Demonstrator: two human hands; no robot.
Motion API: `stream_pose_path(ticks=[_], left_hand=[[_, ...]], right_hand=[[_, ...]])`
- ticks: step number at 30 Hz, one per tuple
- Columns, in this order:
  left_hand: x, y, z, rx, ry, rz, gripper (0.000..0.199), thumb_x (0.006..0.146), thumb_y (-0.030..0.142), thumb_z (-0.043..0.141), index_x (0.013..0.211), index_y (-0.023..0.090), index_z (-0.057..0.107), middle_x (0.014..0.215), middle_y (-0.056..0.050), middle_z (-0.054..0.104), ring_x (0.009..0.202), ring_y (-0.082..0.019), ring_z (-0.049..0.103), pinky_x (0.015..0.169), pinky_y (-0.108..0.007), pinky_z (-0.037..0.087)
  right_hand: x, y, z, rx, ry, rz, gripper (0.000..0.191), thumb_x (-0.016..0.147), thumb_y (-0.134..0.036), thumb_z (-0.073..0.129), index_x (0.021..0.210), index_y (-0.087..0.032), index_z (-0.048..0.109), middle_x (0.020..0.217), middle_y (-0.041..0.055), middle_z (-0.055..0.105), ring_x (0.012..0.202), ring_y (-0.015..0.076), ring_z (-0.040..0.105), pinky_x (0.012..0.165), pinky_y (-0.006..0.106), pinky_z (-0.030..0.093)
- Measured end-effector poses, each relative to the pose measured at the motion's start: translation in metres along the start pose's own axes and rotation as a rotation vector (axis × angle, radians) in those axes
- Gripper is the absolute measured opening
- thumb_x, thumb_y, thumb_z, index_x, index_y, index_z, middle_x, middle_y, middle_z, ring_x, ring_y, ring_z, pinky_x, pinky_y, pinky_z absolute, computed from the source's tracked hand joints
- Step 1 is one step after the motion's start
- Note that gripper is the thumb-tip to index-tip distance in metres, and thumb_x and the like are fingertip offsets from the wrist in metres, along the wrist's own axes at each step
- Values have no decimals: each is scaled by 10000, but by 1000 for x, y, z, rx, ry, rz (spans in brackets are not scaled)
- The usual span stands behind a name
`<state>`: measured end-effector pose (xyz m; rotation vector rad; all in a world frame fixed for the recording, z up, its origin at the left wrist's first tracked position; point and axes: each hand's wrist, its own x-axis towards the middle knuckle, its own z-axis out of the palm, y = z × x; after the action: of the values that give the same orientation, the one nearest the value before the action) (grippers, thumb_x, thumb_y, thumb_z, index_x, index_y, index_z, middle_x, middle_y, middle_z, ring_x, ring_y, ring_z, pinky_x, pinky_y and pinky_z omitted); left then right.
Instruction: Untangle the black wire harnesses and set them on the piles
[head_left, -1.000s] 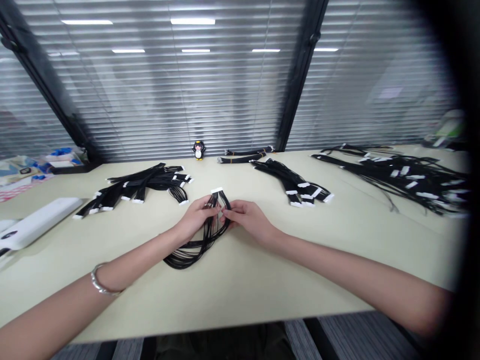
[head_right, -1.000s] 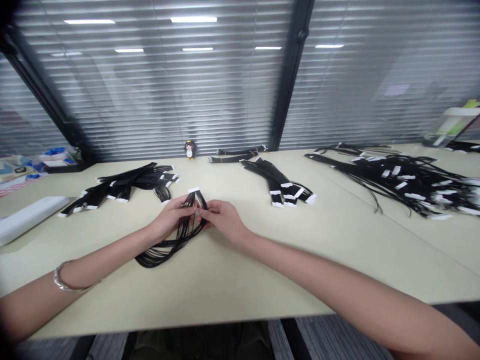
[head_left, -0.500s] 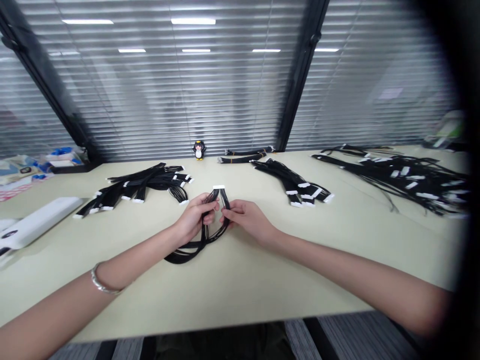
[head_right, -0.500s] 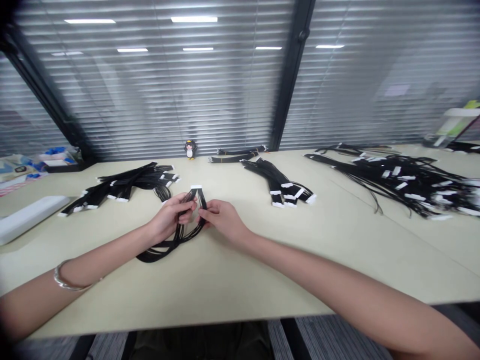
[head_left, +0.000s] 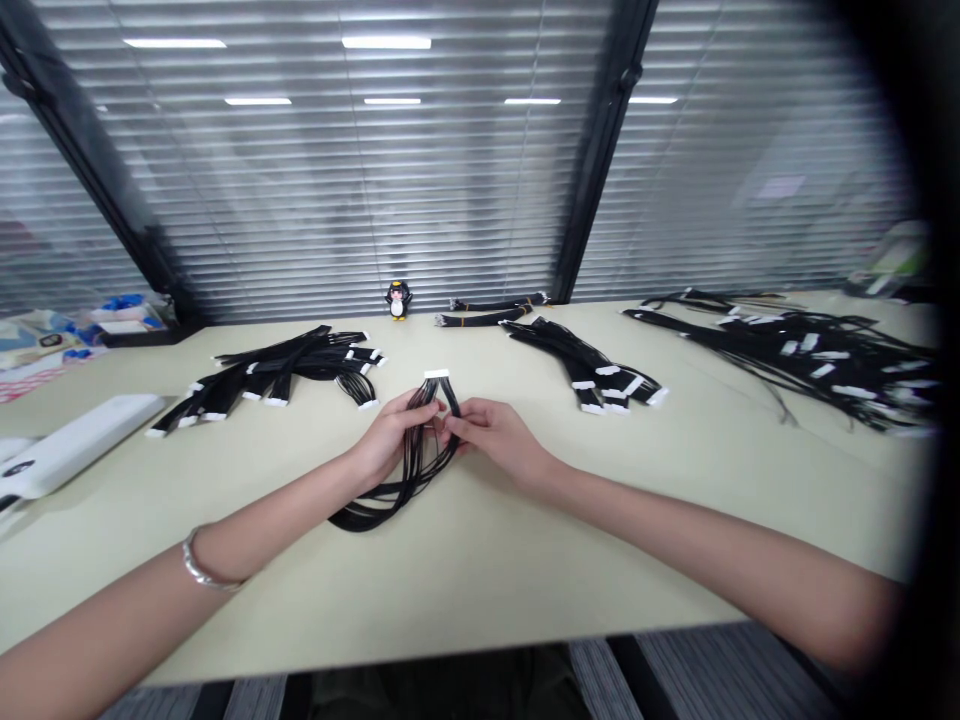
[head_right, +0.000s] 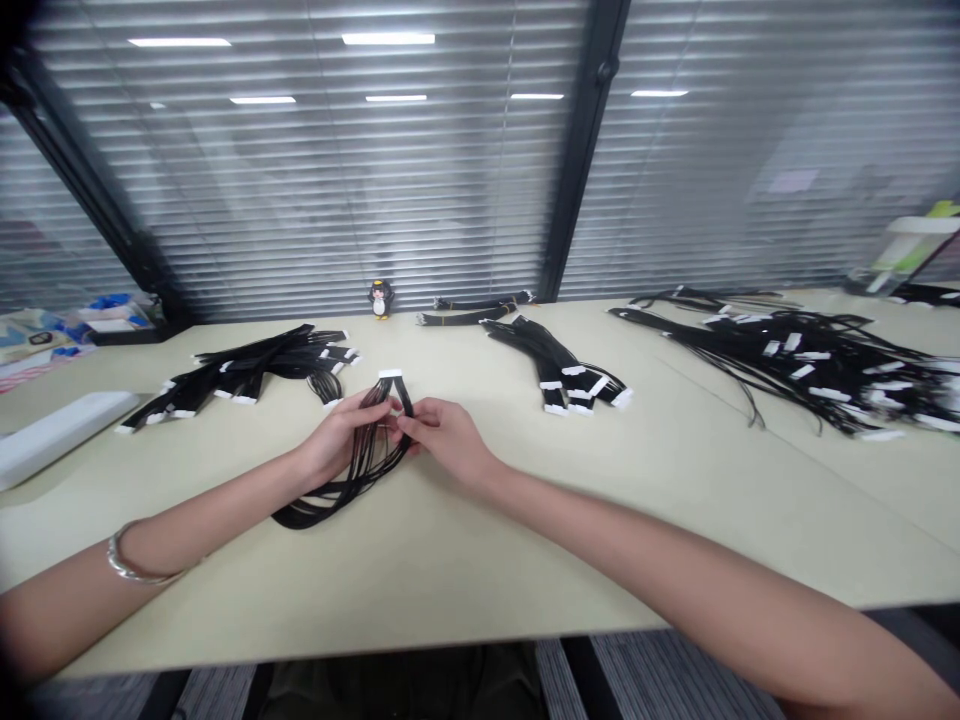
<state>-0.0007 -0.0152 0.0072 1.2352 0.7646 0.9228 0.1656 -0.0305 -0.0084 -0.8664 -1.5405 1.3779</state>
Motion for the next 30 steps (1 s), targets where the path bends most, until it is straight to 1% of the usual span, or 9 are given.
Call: stream_pose_path(ticks=[2, 4, 7, 9, 11, 16, 20, 24, 30], left_hand=[[0, 0, 0, -34, 2, 19, 210, 736, 299, 571, 797, 136, 453, 683, 7, 487, 627, -68, 547, 650, -223, 461], [-1, 1, -1, -39, 21, 13, 203, 742, 300, 564, 808, 150, 444, 601, 45, 384, 511, -23, 463, 559, -182, 424], [-3, 1, -2, 1, 58, -58, 268, 736, 366, 574, 877, 191, 428, 541, 77, 245, 395, 14, 255, 391, -121, 238], [-2, 0, -2, 55, 62, -81, 311, 724, 420, 580, 859, 200, 408, 522, 84, 204, 382, 14, 192, 364, -114, 144], [0, -1, -2, 119, 34, -86, 319, 729, 449, 565, 845, 198, 405, 506, 86, 209, 372, 9, 192, 354, -119, 144], [3, -2, -2, 215, -26, -99, 310, 746, 456, 539, 869, 193, 432, 533, 66, 349, 364, 6, 240, 336, -127, 163], [1, 1, -2, 166, 13, -63, 332, 724, 465, 567, 880, 193, 457, 516, 76, 292, 369, 16, 199, 346, -123, 138], [0, 3, -1, 159, 70, -49, 375, 675, 454, 625, 904, 192, 488, 560, 65, 362, 377, 25, 214, 348, -126, 139], [0, 2, -2, 198, 112, -57, 375, 646, 450, 653, 848, 170, 506, 539, 63, 328, 388, 18, 229, 350, -135, 140]], right_hand=[[-1, -1, 0, -11, 12, 2, 278, 797, -410, 543, 845, -137, 567, 858, 80, 637, 797, 157, 597, 723, 299, 476], [-1, -1, 0, -17, 20, 9, 275, 800, -405, 540, 848, -135, 564, 846, 81, 638, 786, 157, 598, 715, 297, 475], [-1, 1, 0, -9, 31, 13, 281, 796, -414, 545, 847, -137, 558, 814, 76, 636, 773, 158, 599, 721, 304, 478], [-1, 2, 0, 0, 36, 9, 290, 792, -425, 548, 854, -142, 557, 820, 73, 636, 772, 156, 598, 733, 309, 477], [-1, 3, -1, 4, 42, 9, 293, 788, -427, 552, 865, -145, 559, 824, 71, 636, 764, 153, 597, 737, 310, 477], [-2, 0, -1, -3, 50, 19, 273, 789, -408, 552, 875, -149, 568, 840, 68, 634, 764, 148, 596, 734, 298, 480], [-1, 0, 0, -26, 15, 3, 288, 803, -410, 528, 905, -146, 578, 849, 71, 624, 784, 154, 593, 730, 301, 485], [1, 4, 0, -86, -2, -17, 275, 800, -390, 525, 905, -146, 598, 882, 65, 615, 806, 156, 583, 729, 291, 488], [1, 6, -2, -140, -15, -10, 266, 803, -400, 515, 834, -150, 602, 813, 48, 607, 766, 154, 580, 726, 287, 486]])
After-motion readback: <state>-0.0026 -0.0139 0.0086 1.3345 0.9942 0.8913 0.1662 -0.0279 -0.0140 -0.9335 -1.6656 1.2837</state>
